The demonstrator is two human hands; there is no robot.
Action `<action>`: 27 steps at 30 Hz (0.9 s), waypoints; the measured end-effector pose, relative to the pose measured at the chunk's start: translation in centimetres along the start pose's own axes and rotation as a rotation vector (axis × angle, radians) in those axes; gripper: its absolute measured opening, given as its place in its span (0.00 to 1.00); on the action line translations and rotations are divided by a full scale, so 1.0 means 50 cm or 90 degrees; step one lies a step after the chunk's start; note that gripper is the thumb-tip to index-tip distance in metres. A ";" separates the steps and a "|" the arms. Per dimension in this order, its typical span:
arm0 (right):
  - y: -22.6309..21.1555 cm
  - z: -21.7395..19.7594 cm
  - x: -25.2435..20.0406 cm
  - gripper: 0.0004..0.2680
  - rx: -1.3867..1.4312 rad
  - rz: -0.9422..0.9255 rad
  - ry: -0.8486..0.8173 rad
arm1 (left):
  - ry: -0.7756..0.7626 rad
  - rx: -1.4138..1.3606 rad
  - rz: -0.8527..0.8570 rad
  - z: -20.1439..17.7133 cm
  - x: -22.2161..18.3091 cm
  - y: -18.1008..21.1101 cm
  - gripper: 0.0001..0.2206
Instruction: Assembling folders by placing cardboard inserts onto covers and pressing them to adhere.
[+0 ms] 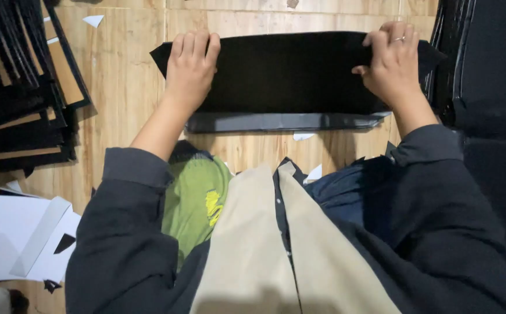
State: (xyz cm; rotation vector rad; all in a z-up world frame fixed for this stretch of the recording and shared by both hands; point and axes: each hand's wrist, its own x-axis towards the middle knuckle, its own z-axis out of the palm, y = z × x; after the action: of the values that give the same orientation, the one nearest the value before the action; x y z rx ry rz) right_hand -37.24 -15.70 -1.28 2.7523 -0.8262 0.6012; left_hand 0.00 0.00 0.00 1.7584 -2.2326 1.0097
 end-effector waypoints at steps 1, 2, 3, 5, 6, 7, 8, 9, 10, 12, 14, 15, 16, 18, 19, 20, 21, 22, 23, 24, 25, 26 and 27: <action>0.002 0.005 0.007 0.23 0.002 -0.001 -0.001 | -0.002 0.000 -0.001 0.012 0.004 0.001 0.24; 0.004 0.011 0.015 0.29 0.023 0.007 0.010 | -0.034 0.000 -0.010 0.023 0.008 0.003 0.29; -0.004 0.016 0.012 0.35 0.050 0.019 0.015 | -0.074 -0.004 -0.016 0.030 0.001 0.008 0.36; 0.001 0.032 0.029 0.32 0.017 0.021 -0.010 | -0.077 -0.014 -0.026 0.048 0.016 0.005 0.30; 0.005 0.038 0.037 0.30 -0.024 0.020 -0.027 | -0.070 -0.019 -0.037 0.058 0.025 0.005 0.25; 0.009 0.049 0.042 0.30 -0.024 0.020 -0.029 | -0.070 -0.021 -0.037 0.069 0.031 0.005 0.25; 0.012 0.059 0.047 0.29 -0.042 0.028 -0.042 | -0.089 -0.026 -0.040 0.080 0.036 0.005 0.29; 0.013 0.069 0.048 0.28 -0.057 0.037 -0.060 | -0.111 -0.033 -0.043 0.088 0.037 0.007 0.33; 0.017 0.075 0.053 0.28 -0.055 0.038 -0.065 | -0.115 -0.038 -0.042 0.103 0.039 0.008 0.33; 0.016 0.092 0.060 0.27 -0.060 0.012 -0.064 | -0.182 0.001 -0.030 0.129 0.034 0.007 0.39; 0.020 0.132 0.047 0.27 -0.065 0.019 -0.085 | -0.196 -0.011 -0.026 0.153 0.014 0.013 0.40; 0.026 0.151 0.045 0.27 -0.077 0.021 -0.101 | -0.202 -0.019 -0.028 0.168 0.009 0.014 0.41; 0.024 0.159 0.046 0.27 -0.075 0.023 -0.104 | -0.204 -0.021 -0.026 0.177 0.002 0.014 0.41; 0.016 0.175 0.046 0.28 -0.074 0.013 -0.137 | -0.223 -0.035 -0.020 0.192 -0.016 0.016 0.43; 0.016 0.184 0.042 0.28 -0.070 0.014 -0.142 | -0.229 -0.038 -0.019 0.198 -0.020 0.018 0.43; 0.016 0.192 0.037 0.29 -0.071 0.011 -0.142 | -0.239 -0.041 -0.017 0.204 -0.025 0.021 0.44; 0.018 0.201 0.040 0.29 -0.074 0.006 -0.138 | -0.247 -0.040 -0.018 0.211 -0.026 0.019 0.46; 0.021 0.212 0.037 0.29 -0.072 0.005 -0.140 | -0.250 -0.040 -0.018 0.217 -0.029 0.020 0.46; 0.022 0.223 0.033 0.29 -0.066 0.010 -0.161 | -0.258 -0.039 -0.014 0.221 -0.033 0.022 0.46; 0.022 0.233 0.029 0.30 -0.060 0.015 -0.182 | -0.267 -0.038 -0.010 0.224 -0.037 0.023 0.46; 0.021 0.236 0.028 0.30 -0.059 0.015 -0.182 | -0.268 -0.038 -0.010 0.228 -0.041 0.025 0.46; 0.019 0.240 0.028 0.30 -0.066 0.013 -0.188 | -0.275 -0.028 -0.008 0.231 -0.045 0.027 0.46; 0.018 0.242 0.026 0.30 -0.072 0.012 -0.195 | -0.282 -0.019 -0.006 0.234 -0.049 0.029 0.46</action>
State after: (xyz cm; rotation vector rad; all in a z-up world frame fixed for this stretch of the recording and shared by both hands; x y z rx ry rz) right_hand -32.83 -20.77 -11.50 2.7713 -0.9175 0.1302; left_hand 2.92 -4.50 -10.79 2.1474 -2.4592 0.6241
